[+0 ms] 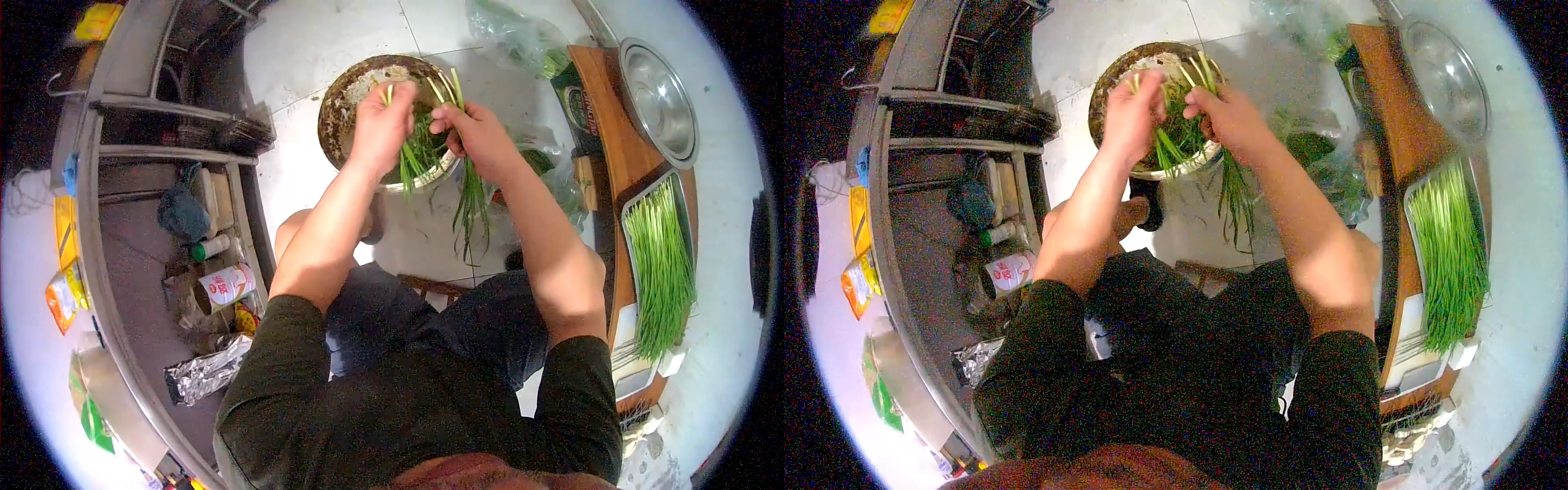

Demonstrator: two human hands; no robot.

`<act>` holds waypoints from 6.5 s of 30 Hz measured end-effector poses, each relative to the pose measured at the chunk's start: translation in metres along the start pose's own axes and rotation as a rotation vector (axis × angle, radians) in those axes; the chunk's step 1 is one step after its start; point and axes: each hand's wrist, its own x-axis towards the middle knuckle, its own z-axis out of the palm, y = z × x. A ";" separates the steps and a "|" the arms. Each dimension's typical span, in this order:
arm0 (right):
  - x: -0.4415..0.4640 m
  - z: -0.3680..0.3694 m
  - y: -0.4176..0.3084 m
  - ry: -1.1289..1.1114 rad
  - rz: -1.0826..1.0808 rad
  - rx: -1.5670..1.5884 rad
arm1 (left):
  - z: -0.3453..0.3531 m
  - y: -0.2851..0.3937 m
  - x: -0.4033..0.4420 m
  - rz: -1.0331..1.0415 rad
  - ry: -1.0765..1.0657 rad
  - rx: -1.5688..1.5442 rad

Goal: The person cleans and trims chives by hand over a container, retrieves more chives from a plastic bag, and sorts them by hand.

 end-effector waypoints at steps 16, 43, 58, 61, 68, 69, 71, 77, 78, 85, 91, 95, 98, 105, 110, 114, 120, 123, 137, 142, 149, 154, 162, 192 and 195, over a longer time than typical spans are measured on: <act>-0.009 -0.022 -0.021 0.144 -0.036 0.143 | 0.031 0.120 -0.138 1.173 -1.065 -0.462; -0.007 -0.033 -0.014 0.238 -0.001 -0.026 | 0.054 0.087 -0.080 -0.057 -0.365 0.251; -0.001 -0.042 -0.021 0.205 0.004 0.089 | 0.048 0.135 -0.163 0.743 -0.746 0.518; -0.013 -0.024 -0.040 0.301 0.099 -0.228 | 0.036 0.133 -0.160 0.770 -0.828 0.500; -0.018 -0.030 -0.030 0.210 -0.010 0.205 | 0.034 0.133 -0.149 0.904 -0.897 0.445; -0.015 -0.028 -0.028 0.180 -0.019 0.191 | 0.033 0.134 -0.151 0.903 -0.853 0.451; -0.010 -0.028 -0.027 0.180 0.010 0.128 | 0.037 0.137 -0.155 0.812 -0.689 0.502; -0.015 -0.020 -0.018 0.028 -0.034 0.131 | 0.007 0.041 -0.040 -0.001 -0.024 0.543; -0.018 -0.014 -0.024 0.025 -0.013 0.096 | 0.003 0.037 -0.026 -0.184 -0.027 0.431; -0.014 -0.007 -0.012 -0.091 0.044 -0.067 | 0.006 -0.003 0.002 -0.038 -0.218 0.223; -0.006 -0.016 -0.001 0.142 -0.105 -0.096 | 0.001 -0.009 0.014 -0.207 -0.207 0.039; 0.011 -0.047 0.002 0.477 -0.243 -0.396 | -0.003 -0.008 0.018 -0.200 -0.161 -0.010; -0.005 -0.040 -0.022 0.468 -0.281 -0.455 | -0.005 -0.004 0.019 -0.208 -0.161 -0.055; 0.001 -0.019 0.002 0.136 -0.275 -0.378 | -0.003 -0.006 0.017 -0.201 -0.224 0.008; 0.004 -0.020 0.005 0.167 -0.293 -0.425 | -0.002 -0.005 0.012 -0.122 -0.230 0.266; 0.000 -0.016 0.004 0.220 -0.338 -0.539 | -0.001 -0.006 0.011 -0.087 -0.195 0.412; -0.008 -0.011 -0.006 0.257 -0.375 -0.819 | -0.010 -0.007 0.016 -0.113 -0.262 0.473; -0.010 -0.013 -0.008 0.242 -0.371 -0.858 | -0.013 -0.001 0.017 -0.215 -0.261 0.369; -0.014 -0.012 -0.017 0.218 -0.312 -0.926 | -0.009 -0.018 0.016 -0.073 -0.257 0.455; -0.013 -0.014 -0.016 0.199 -0.329 -0.972 | -0.030 -0.006 0.024 0.076 -0.317 0.827; -0.005 -0.025 -0.005 0.241 -0.409 -0.938 | -0.085 -0.013 0.044 0.918 -0.102 1.900; -0.004 -0.020 -0.010 0.177 -0.365 -0.977 | -0.066 -0.018 0.037 0.913 -0.175 1.205; 0.001 -0.014 -0.003 0.107 -0.386 -0.845 | -0.007 0.016 0.004 0.444 -0.250 1.148; -0.004 -0.017 -0.006 0.098 -0.375 -0.729 | -0.060 -0.057 0.035 0.249 -0.488 0.280; -0.002 -0.017 -0.004 0.076 -0.350 -0.685 | -0.063 -0.062 0.038 0.292 -0.473 0.334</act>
